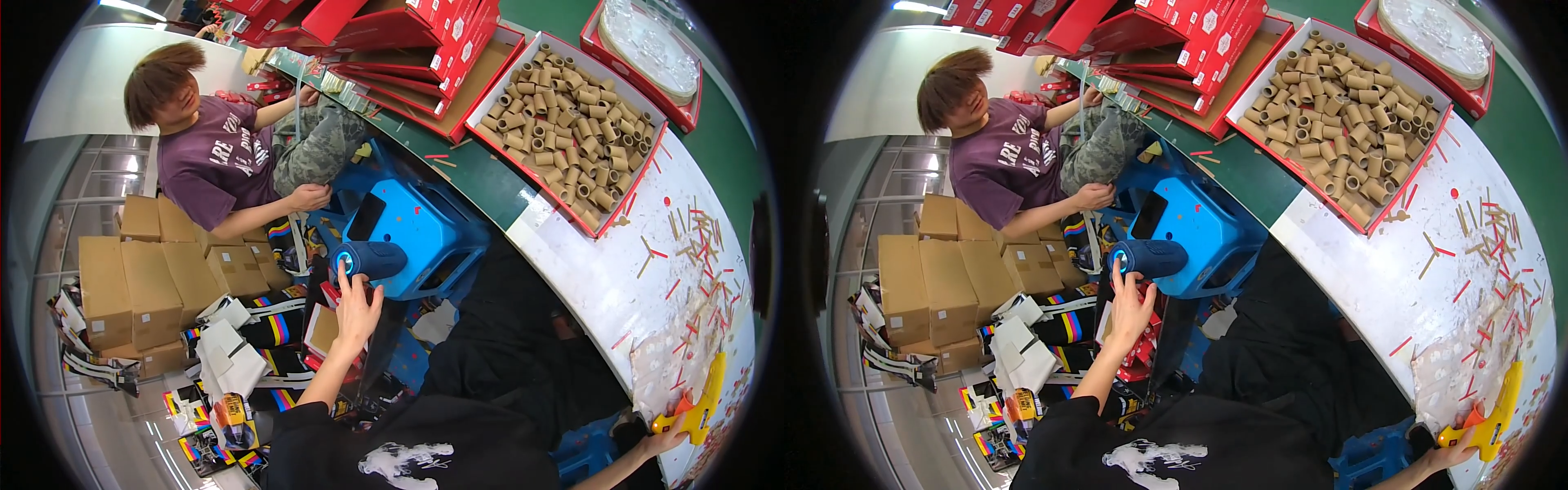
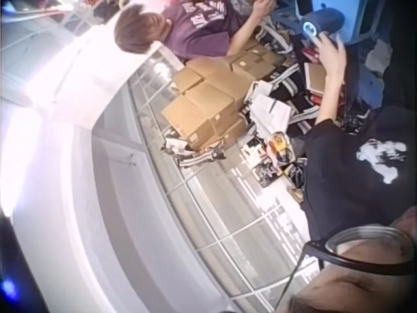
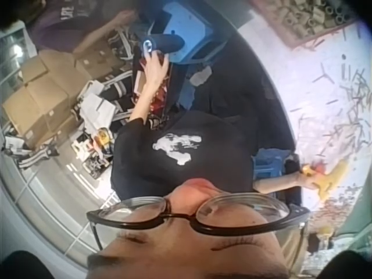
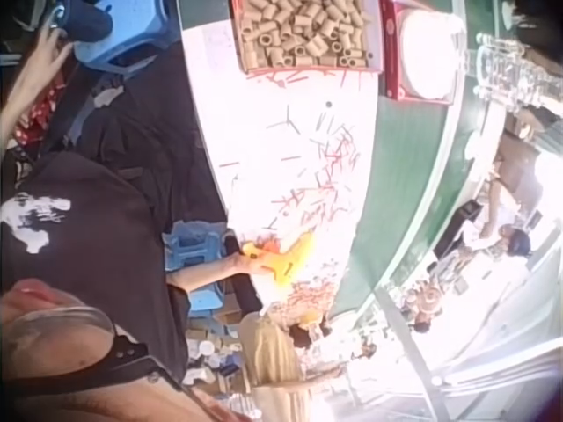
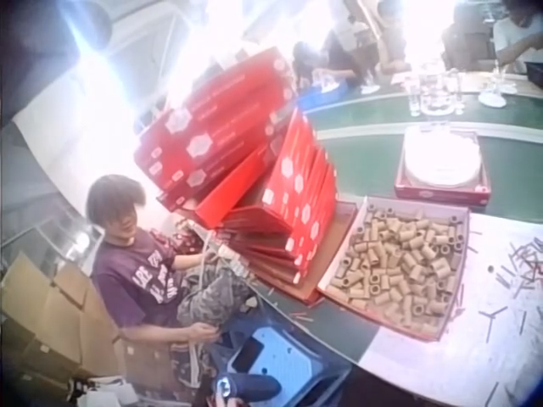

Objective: Assembling clear decorative glass-like items into boxes using a hot glue gun and cardboard spacers on a factory production line.

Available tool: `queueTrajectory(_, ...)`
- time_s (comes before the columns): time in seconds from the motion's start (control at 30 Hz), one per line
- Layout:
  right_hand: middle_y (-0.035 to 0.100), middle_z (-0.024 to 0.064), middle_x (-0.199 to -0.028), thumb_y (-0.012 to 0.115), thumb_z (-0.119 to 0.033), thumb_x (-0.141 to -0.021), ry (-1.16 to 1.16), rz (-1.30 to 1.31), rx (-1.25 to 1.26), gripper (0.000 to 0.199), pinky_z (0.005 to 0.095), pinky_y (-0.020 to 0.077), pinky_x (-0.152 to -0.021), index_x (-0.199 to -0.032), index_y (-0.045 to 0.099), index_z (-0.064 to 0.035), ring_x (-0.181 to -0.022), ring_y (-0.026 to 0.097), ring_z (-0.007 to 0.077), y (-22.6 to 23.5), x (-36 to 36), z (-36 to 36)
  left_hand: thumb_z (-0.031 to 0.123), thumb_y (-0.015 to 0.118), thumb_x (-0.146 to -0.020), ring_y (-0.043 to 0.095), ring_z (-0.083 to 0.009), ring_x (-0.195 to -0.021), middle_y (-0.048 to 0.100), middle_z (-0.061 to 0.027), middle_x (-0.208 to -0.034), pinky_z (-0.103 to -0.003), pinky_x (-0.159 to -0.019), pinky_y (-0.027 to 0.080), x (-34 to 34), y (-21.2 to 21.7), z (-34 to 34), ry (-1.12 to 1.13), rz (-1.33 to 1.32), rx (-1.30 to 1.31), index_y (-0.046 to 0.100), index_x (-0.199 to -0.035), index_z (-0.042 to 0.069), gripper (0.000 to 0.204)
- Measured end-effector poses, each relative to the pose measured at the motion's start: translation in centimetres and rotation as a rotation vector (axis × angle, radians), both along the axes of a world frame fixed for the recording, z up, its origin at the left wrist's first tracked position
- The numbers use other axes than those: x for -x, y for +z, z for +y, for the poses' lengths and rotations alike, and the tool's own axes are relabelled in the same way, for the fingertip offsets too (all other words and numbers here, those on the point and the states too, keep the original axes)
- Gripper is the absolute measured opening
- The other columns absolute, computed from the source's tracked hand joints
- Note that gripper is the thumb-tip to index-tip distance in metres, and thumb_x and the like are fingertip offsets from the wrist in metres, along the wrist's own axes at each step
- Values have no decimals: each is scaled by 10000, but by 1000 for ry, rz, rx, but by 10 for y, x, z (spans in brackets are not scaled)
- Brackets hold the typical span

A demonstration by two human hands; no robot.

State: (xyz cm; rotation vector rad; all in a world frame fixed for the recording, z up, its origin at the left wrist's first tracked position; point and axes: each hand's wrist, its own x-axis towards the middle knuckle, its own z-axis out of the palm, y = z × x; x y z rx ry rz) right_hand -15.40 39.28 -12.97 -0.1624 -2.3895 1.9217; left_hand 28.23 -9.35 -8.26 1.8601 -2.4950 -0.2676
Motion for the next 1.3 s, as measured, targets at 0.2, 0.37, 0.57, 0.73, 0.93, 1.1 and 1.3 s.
queueTrajectory(0.2,629,113,-1163,576,-213,-937,9,-14,-2,423,236,471,-695,-1282,465,6,-826,610,152,-1,2,4,164,642,-858,651,-341,-839,270,-270,-1448,-407,-703,538,6,1,5,0,82,-35,518,-1066,30,277)
queueTrajectory(0.37,630,114,-1164,569,-219,-942,25,-6,-27,417,232,474,-709,-1278,465,5,-838,613,152,0,2,7,70,634,-840,652,-275,-891,557,-183,-1185,-351,-753,537,45,0,27,-255,452,-230,529,-1108,-1,296)
queueTrajectory(0.57,639,111,-1148,569,-216,-943,22,-27,-3,393,225,472,-697,-1258,479,1,-823,614,146,-8,4,15,117,653,-825,488,-405,-1168,514,-246,-1218,-420,-997,405,128,-55,26,-485,570,-253,454,-1235,-63,489)
queueTrajectory(0.73,641,112,-1157,558,-215,-946,61,-24,37,373,226,472,-663,-1242,491,1,-803,617,141,-3,3,6,156,677,-757,480,-444,-1114,480,-287,-1261,-463,-951,411,217,-113,10,-503,493,-102,480,-1236,-59,561)
queueTrajectory(0.93,627,105,-1115,580,-198,-927,-26,36,70,412,242,482,-652,-1274,455,-16,-791,609,130,9,-10,-29,165,645,-765,514,-423,-1105,602,-211,-1148,-464,-938,421,222,-124,6,-529,631,-134,643,-1067,29,332)
queueTrajectory(1.1,617,77,-1073,574,-189,-938,-40,117,99,393,217,457,-661,-1269,435,-29,-751,568,101,-11,-12,-23,150,635,-785,528,-417,-1114,618,-208,-1140,-448,-969,409,212,-121,-4,-571,589,-161,645,-1052,0,306)
queueTrajectory(1.3,582,40,-996,581,-212,-937,-44,100,98,397,199,423,-588,-1263,444,-33,-668,529,84,-42,-11,-4,182,645,-853,627,-364,-983,667,-187,-1007,-395,-876,491,209,57,-8,-849,383,-571,646,-1028,-3,254)
